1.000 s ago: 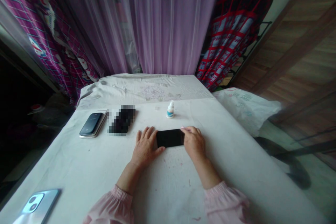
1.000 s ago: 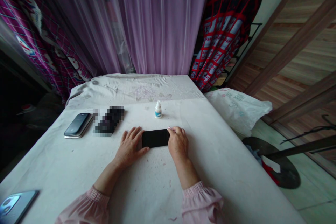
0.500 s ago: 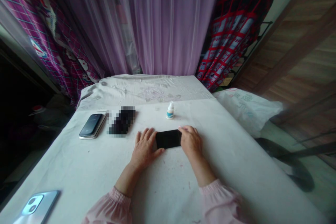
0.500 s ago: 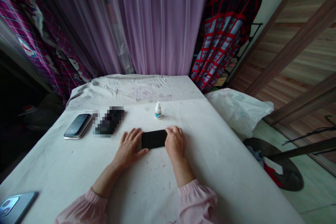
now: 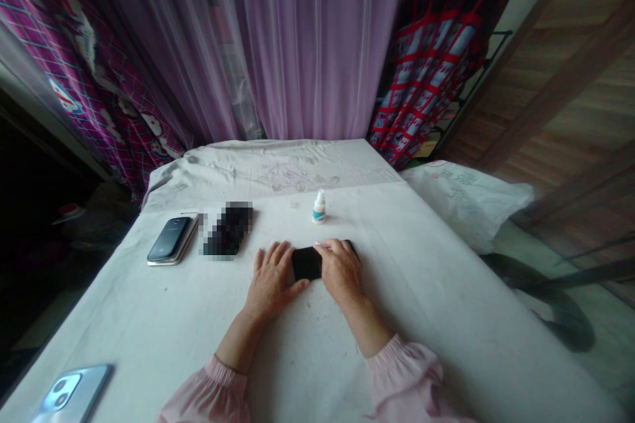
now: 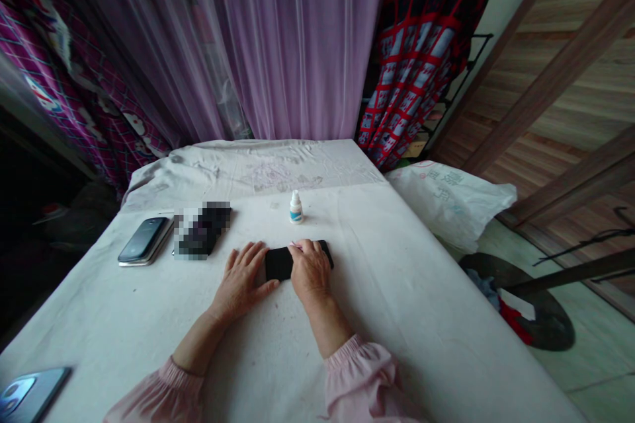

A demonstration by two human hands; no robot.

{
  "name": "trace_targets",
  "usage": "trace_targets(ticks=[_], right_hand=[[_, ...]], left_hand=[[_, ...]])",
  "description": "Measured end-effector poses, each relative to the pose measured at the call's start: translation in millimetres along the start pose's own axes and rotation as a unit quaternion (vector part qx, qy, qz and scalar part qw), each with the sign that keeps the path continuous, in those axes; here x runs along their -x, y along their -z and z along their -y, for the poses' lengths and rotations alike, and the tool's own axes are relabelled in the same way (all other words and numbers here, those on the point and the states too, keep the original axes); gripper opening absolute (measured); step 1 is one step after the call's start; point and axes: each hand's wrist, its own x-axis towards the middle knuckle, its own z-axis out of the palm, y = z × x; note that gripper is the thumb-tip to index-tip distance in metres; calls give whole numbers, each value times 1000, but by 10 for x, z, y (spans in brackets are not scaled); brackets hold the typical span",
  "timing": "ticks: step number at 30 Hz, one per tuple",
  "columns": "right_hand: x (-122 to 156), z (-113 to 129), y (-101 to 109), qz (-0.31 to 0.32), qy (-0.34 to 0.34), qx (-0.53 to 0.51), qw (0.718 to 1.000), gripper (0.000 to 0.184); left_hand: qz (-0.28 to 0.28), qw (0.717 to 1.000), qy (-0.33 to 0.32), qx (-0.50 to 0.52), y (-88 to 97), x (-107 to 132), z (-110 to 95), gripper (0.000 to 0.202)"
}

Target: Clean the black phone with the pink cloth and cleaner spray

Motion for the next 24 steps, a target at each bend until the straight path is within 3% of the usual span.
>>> trace_targets(ticks=[6,9,14,16,24], right_hand=[[-8,-397,100,-20,-96,39,994,34],[5,-278,97,-4,-76,43,996,34],[56,114,41,26,22,14,999,33],[64,130,35,30,36,1,999,33],[34,-393,106,-43,-85,12,995,33]], left_hand=[[-6,1000,-4,8,-27,8,4,69],[-6,1000,-2,8,-23,8,-6,69],[-5,1000,2,4,-5,5,-17,68],[-6,1000,1,6,-5,6,-14,69],[-8,1000,0,10,-8,10,-10,68]])
